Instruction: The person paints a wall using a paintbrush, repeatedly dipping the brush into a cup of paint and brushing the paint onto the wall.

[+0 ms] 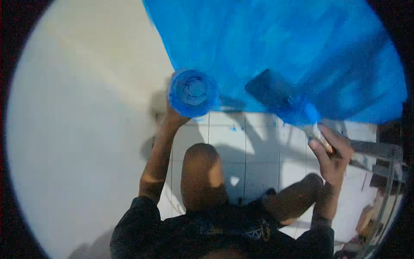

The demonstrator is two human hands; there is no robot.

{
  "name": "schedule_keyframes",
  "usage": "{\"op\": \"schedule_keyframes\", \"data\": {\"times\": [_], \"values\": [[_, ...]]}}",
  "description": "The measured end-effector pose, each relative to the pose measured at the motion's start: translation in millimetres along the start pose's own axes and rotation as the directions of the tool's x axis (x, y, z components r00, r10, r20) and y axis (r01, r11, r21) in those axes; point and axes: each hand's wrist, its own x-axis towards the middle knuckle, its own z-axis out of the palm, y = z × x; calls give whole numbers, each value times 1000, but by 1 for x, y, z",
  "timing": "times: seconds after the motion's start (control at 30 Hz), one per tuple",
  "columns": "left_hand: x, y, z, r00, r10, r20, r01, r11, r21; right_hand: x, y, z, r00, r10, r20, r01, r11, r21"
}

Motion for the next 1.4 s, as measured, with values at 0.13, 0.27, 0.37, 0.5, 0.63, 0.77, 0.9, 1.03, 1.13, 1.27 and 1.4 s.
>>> {"op": "schedule_keyframes", "data": {"times": [0.13, 0.27, 0.37, 0.5, 0.63, 0.77, 0.9, 1.03, 1.13, 1.27, 1.4], "values": [[50, 52, 18, 999, -34, 32, 31, 996, 89, 36, -24, -43, 953, -262, 155, 280, 954, -110], [74, 84, 44, 986, -159, -57, 145, 970, -195, 60, -27, -58, 903, -427, 37, 429, 902, -59], [73, 92, 63, 988, -128, -85, 125, 992, -32, 61, -20, -73, 910, -411, 53, 414, 909, -57], [62, 64, 92, 984, -147, -100, 140, 988, -70, 64, -11, -80, 920, -374, 118, 384, 919, -84], [48, 45, 108, 969, -214, -121, 190, 964, -184, 62, -15, -72, 918, -364, 157, 387, 909, -155], [59, 56, 115, 969, 143, -201, -143, 990, 16, 60, -5, -64, 880, -471, 64, 476, 874, -96], [63, 61, 121, 960, 238, -146, -247, 968, -41, 53, -9, -41, 896, -402, -189, 417, 907, 51], [51, 59, 133, 998, -29, -52, 18, 979, -201, 68, 9, -23, 853, -426, -302, 508, 809, 294], [50, 59, 134, 994, 108, -8, -108, 994, 22, 74, 9, -16, 791, -459, -405, 607, 670, 427], [35, 36, 141, 958, 285, 19, -251, 807, 534, 73, 8, -23, 745, -385, -545, 625, 687, 369], [49, 35, 151, 850, 411, -331, -279, 882, 379, 74, 14, -43, 736, -410, -538, 632, 701, 330]]}}
